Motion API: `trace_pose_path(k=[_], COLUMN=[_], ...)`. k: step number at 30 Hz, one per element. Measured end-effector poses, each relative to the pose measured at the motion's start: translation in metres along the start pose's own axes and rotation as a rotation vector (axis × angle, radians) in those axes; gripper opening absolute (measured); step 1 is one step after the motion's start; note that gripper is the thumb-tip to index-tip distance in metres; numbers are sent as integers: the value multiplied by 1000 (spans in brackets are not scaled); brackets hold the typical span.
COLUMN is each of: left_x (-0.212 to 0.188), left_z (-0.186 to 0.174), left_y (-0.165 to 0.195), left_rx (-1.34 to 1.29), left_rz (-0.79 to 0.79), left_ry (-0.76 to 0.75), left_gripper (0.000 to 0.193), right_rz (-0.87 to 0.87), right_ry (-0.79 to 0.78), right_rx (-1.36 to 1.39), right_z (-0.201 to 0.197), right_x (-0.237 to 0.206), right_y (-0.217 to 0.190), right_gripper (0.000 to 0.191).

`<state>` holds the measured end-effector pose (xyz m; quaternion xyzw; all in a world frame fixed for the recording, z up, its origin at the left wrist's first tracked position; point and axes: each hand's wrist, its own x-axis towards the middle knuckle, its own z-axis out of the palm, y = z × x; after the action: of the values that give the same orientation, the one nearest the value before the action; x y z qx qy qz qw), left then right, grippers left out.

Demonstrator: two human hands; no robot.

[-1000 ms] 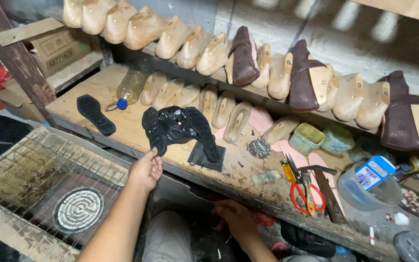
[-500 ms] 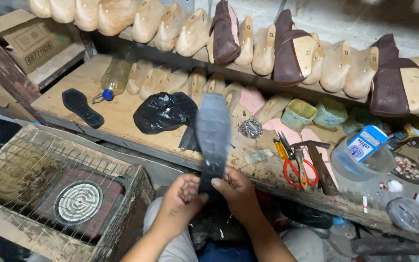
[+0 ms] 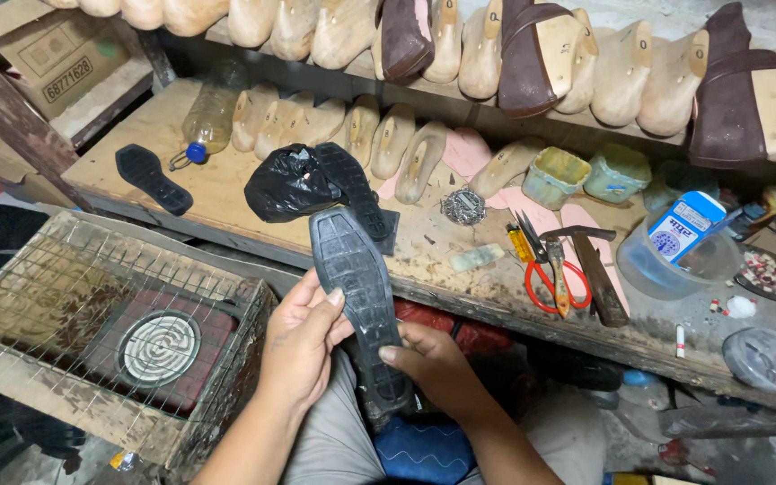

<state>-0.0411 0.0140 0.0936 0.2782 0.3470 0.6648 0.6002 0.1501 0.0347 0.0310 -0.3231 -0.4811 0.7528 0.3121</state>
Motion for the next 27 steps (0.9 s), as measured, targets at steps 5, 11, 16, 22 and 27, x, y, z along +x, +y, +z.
trace_pose_path(k=[5, 11, 16, 22, 27], left_x=[-3, -1, 0, -1, 14], left_z=[-1, -6, -4, -13, -28], left_y=[-3, -6, -18, -34, -26], left_rx=[-25, -66, -33, 18, -49], left_rz=[18, -44, -59, -134, -88], left_ry=[-52, -16, 17, 75, 143], left_gripper=[43, 41, 42, 54, 75], right_rz=[17, -27, -73, -349, -548], right_ry=[4, -54, -120, -89, 688], right_rx=[50, 87, 206, 282, -123], right_z=[-1, 0, 14, 18, 11], right_x=[1, -4, -12, -26, -21], right_y=[4, 2, -10, -31, -40], right_gripper=[24, 33, 66, 83, 86])
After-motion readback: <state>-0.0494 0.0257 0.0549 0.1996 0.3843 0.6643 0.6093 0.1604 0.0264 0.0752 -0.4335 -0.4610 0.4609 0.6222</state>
